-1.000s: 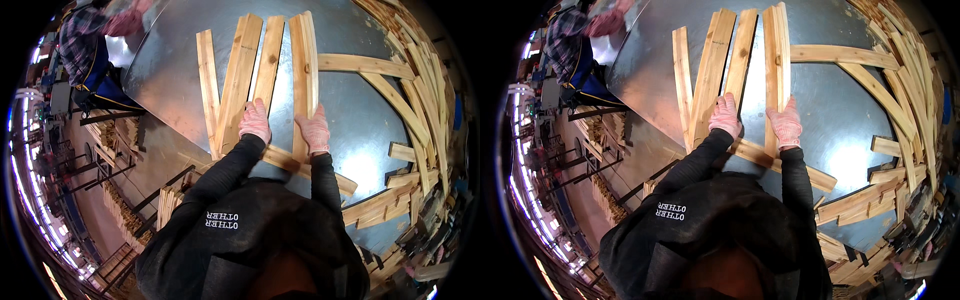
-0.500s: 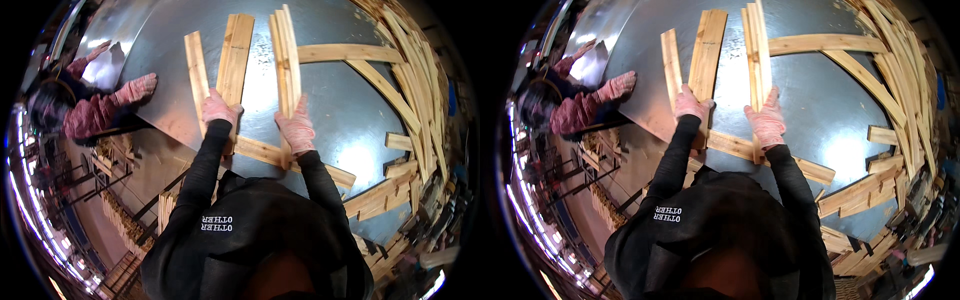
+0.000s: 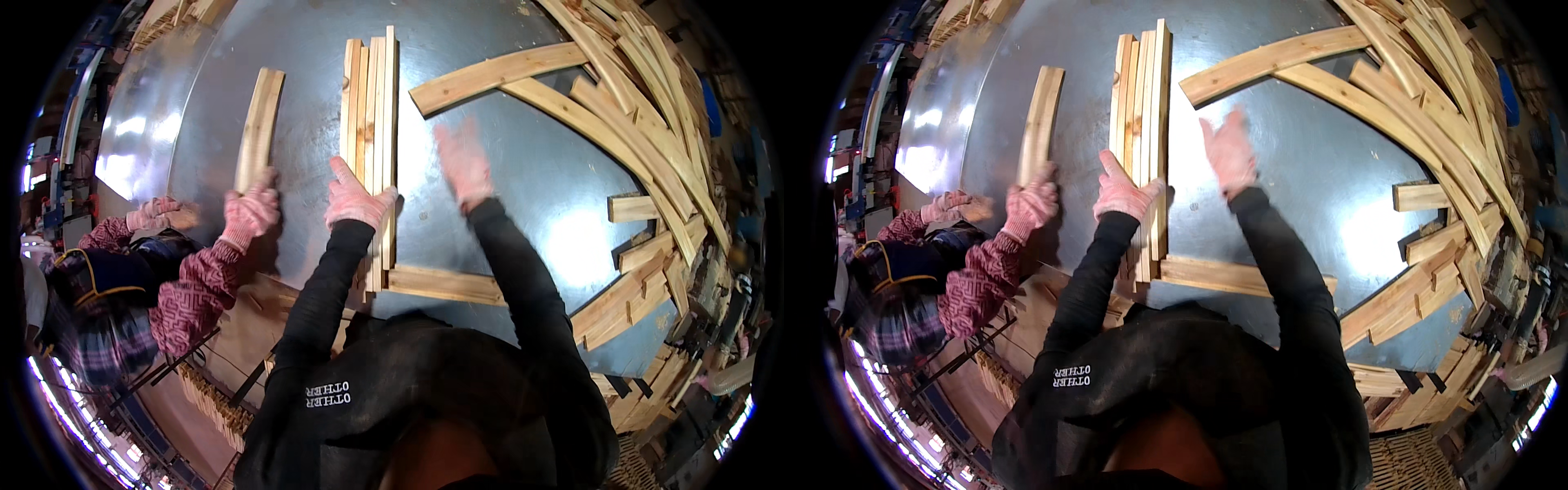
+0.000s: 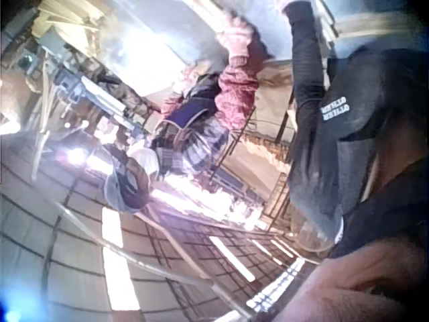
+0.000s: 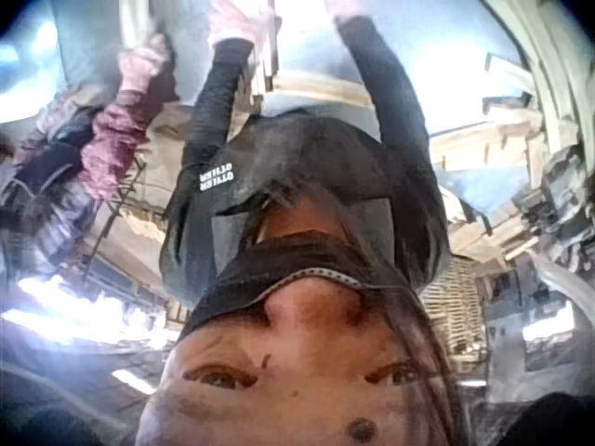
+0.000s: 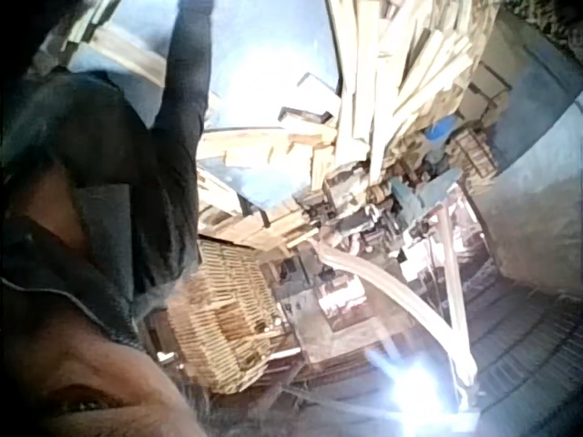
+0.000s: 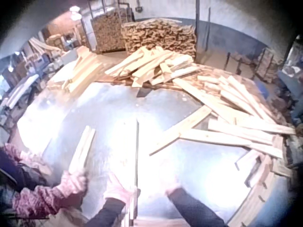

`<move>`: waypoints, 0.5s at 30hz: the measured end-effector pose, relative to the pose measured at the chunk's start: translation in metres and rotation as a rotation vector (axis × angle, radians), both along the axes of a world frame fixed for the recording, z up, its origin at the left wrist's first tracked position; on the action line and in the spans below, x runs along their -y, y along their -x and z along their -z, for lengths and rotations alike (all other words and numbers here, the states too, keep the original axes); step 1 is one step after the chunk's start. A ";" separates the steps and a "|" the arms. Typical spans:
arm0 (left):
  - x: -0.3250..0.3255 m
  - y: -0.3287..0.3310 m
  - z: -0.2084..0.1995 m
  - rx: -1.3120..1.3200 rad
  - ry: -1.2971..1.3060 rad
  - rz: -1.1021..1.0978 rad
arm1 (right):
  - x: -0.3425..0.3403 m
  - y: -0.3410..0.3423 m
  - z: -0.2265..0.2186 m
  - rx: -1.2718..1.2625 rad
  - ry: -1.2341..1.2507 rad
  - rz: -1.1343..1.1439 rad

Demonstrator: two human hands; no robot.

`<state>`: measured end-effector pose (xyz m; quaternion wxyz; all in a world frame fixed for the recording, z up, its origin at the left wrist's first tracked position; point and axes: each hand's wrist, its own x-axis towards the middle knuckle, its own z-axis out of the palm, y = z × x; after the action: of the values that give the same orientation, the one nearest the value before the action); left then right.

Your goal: The person sorts and stacks wooden planks on a metal table. They pick up individual planks from a pile, inspect them, and arrange them into neat stacks.

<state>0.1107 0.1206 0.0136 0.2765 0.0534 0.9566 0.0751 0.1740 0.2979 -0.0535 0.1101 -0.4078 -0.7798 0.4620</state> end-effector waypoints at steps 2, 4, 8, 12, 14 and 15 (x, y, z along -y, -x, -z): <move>0.001 -0.003 -0.002 -0.051 -0.038 0.001 | -0.051 0.044 -0.030 -0.148 0.356 0.323; -0.004 -0.002 -0.003 -0.074 -0.080 0.029 | -0.090 0.092 -0.005 0.110 0.320 0.512; -0.001 0.013 0.009 -0.109 -0.101 0.054 | -0.103 0.097 0.065 -0.527 0.447 0.419; -0.004 0.054 0.002 -0.101 0.104 0.069 | -0.034 -0.007 0.002 -0.179 0.431 0.135; -0.007 0.068 0.007 -0.108 0.160 0.120 | -0.005 -0.053 0.029 0.068 0.243 -0.019; -0.005 0.070 0.009 -0.103 0.158 0.125 | 0.016 -0.069 0.017 0.075 0.014 -0.122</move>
<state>0.0407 0.1257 0.0044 0.2344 0.0949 0.9673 -0.0208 0.2430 0.2818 -0.0706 0.0498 -0.3771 -0.8037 0.4576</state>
